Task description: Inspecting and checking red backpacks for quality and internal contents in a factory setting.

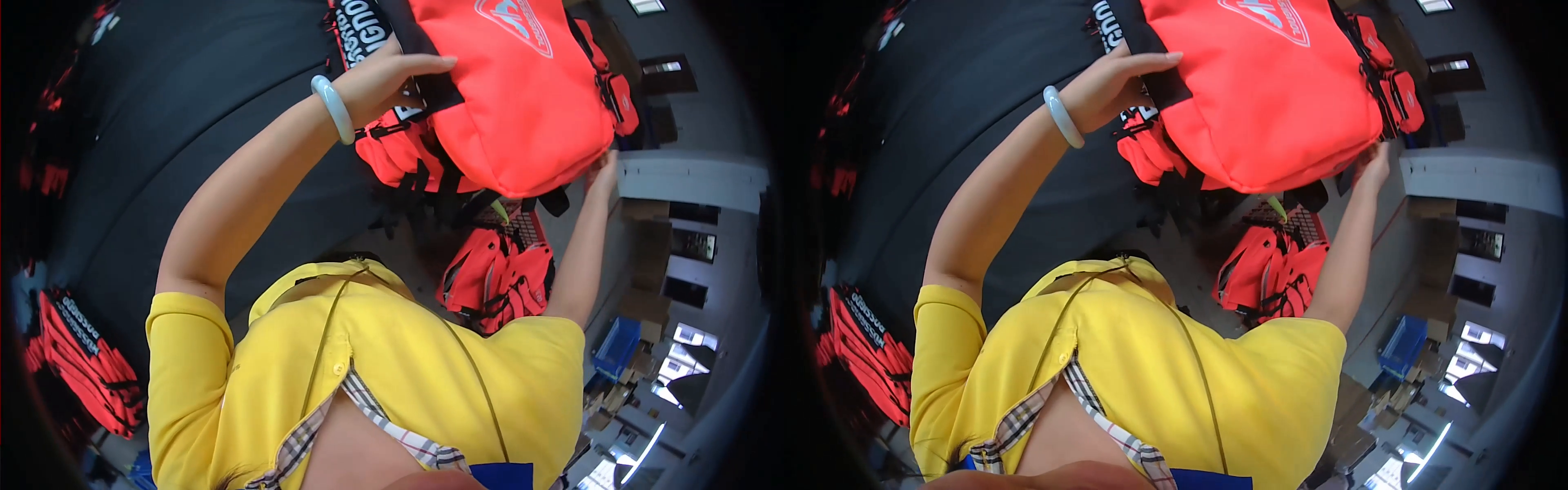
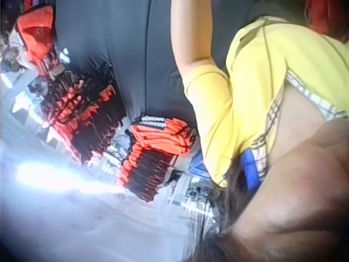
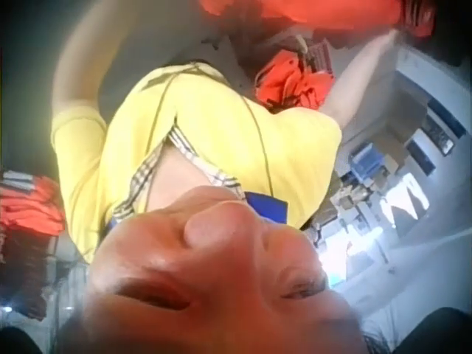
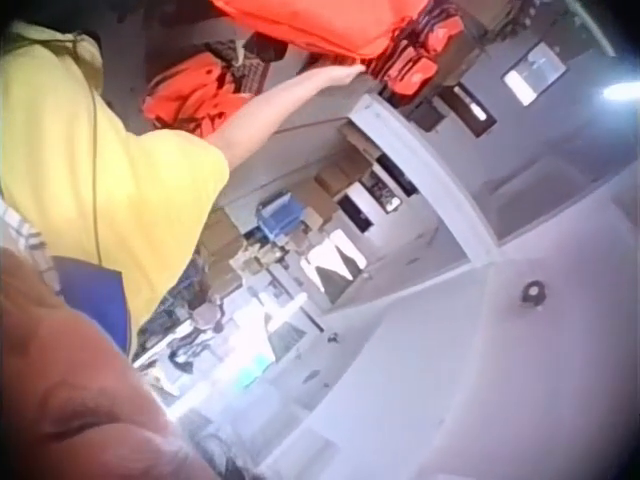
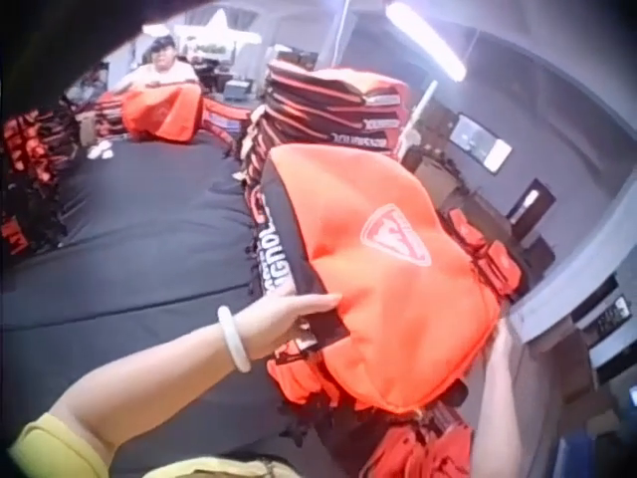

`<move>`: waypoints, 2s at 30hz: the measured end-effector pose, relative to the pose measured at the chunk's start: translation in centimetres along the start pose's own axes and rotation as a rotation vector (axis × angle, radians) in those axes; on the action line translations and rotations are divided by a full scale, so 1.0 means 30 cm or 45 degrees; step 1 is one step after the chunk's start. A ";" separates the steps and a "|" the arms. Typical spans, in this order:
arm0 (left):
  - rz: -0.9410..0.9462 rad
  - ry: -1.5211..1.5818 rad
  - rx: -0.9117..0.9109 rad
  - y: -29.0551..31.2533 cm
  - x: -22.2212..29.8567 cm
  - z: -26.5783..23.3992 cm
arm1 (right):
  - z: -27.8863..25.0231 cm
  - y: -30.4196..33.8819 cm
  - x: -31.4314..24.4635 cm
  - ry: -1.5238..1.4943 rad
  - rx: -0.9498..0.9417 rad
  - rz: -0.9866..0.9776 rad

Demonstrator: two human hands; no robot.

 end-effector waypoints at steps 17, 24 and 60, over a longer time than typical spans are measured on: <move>0.342 0.539 -0.071 -0.269 0.303 0.303 | 0.504 1.076 0.060 1.218 -0.226 -1.438; 0.311 0.596 0.000 -0.251 0.378 0.220 | 0.486 1.035 0.045 0.975 -1.107 -0.759; 0.565 -0.545 0.952 -0.172 -0.220 0.073 | 0.379 0.230 0.071 0.097 -0.281 -0.386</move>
Point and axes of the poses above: each hand's wrist, its own y-axis away from the middle knuckle, its own z-axis out of the palm, x = y × z, the point moved 2 cm from there along -y, towards the middle knuckle, and after that the axes turned 12 degrees about z, right-handed, at the moved point
